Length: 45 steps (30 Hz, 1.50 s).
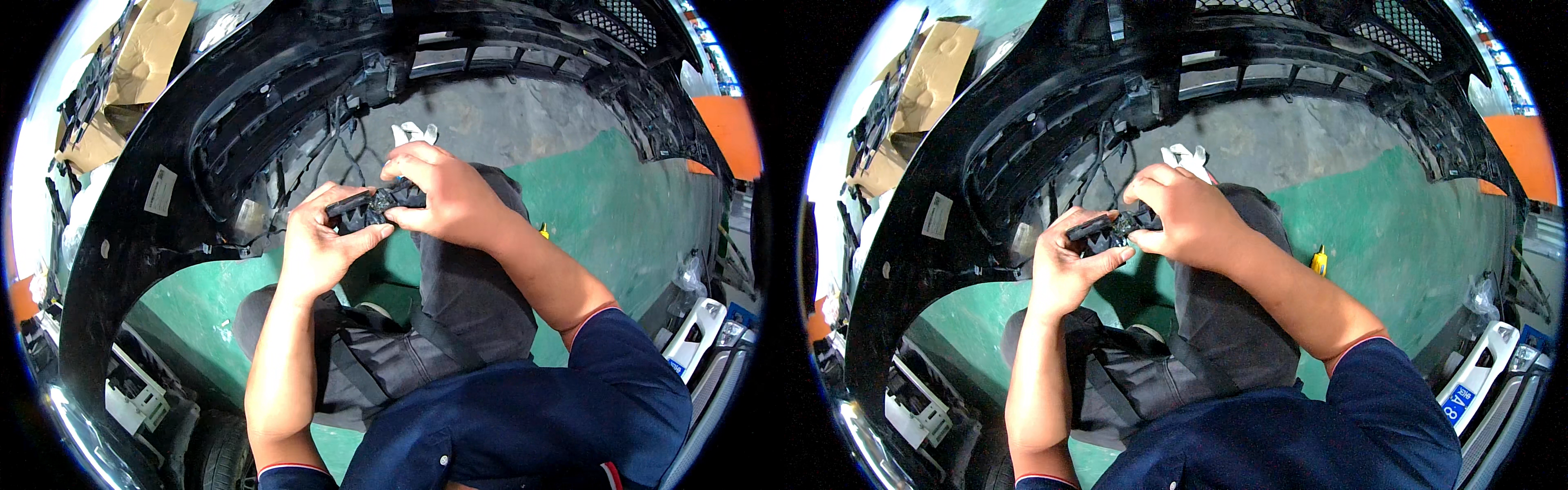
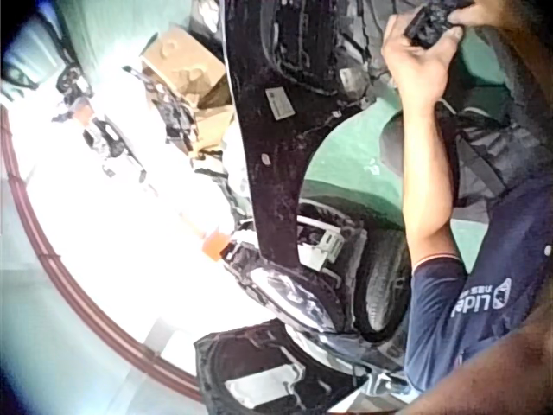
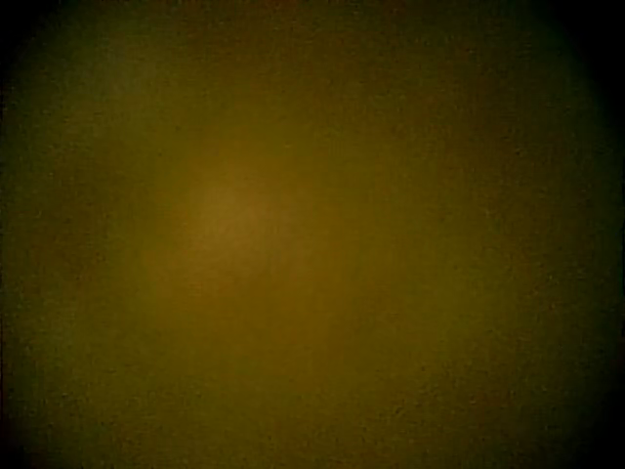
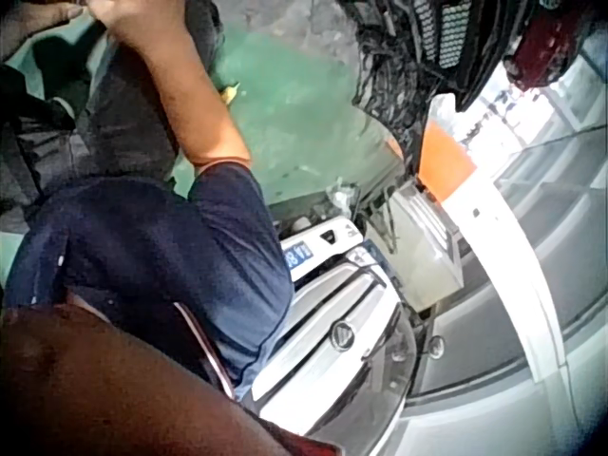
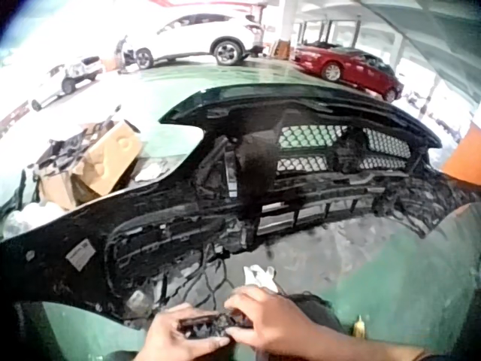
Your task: The person sits on the floor and uses a yellow hot glue gun to apply adhesive to a broken plastic clip on a black car bumper. They then press the clip into place and hold it with their hands to secure the bond.
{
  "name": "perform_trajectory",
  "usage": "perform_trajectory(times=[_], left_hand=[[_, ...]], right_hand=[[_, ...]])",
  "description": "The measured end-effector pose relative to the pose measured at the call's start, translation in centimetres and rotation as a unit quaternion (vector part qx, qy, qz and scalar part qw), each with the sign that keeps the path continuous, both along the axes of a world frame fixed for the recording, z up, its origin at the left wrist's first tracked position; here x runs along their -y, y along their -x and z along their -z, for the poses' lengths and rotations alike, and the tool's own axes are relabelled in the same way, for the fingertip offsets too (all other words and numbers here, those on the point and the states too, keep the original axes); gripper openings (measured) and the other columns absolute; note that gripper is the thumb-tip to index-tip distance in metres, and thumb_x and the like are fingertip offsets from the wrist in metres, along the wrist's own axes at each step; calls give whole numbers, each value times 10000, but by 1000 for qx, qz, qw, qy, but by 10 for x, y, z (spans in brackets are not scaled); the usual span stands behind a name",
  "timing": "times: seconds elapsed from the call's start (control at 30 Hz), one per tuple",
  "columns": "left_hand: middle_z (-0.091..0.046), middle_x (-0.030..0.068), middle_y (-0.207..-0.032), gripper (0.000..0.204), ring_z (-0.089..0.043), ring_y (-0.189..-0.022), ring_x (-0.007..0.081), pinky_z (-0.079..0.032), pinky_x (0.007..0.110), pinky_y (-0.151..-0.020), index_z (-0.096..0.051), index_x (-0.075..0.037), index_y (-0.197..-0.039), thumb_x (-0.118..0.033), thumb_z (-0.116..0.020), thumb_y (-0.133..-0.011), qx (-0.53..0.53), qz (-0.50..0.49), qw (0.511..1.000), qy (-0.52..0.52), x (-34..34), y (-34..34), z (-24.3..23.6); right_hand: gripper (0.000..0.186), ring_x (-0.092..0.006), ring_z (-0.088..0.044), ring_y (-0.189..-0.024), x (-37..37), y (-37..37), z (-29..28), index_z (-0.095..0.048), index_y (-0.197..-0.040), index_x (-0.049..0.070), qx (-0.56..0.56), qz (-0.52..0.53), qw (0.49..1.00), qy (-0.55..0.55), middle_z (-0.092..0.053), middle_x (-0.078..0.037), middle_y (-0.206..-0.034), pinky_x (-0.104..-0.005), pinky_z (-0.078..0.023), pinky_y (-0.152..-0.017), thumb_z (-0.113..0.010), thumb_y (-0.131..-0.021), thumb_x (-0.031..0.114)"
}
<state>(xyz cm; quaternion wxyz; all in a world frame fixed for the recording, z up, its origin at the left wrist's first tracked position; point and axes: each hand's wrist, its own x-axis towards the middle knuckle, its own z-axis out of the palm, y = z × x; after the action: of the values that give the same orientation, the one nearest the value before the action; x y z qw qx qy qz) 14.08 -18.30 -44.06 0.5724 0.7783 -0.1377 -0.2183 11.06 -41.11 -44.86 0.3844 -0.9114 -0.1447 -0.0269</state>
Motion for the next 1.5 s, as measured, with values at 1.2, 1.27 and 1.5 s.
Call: perform_trajectory(times=[1.2,1.27,1.5], left_hand=[[-691,36,-955,478,-645,-913,119,-508,272,-838,-776,30,-1122,-70,-978,-699,18,-30,998,47,-14,-5,-7],[-689,32,-956,477,-643,-919,113,-504,264,-840,-774,32,-1125,-57,-975,-701,12,-43,997,64,-14,-4,-8],[-723,55,-945,452,-676,-891,151,-542,317,-811,-801,-14,-1099,-153,-983,-709,65,-47,997,16,-14,-8,-20]], right_hand=[[276,-338,-700,-907,-7,-24,-16,-730,-979,10,13,-67,997,-31,-739,-128,-946,-419,-546,-819,-846,-773,153],[284,-342,-697,-903,-7,-25,-19,-726,-982,11,24,-71,997,-34,-734,-130,-943,-422,-546,-806,-849,-779,165],[299,-372,-671,-958,0,-35,-29,-700,-1033,84,19,-99,995,-20,-704,-143,-972,-479,-547,-820,-793,-858,309]])
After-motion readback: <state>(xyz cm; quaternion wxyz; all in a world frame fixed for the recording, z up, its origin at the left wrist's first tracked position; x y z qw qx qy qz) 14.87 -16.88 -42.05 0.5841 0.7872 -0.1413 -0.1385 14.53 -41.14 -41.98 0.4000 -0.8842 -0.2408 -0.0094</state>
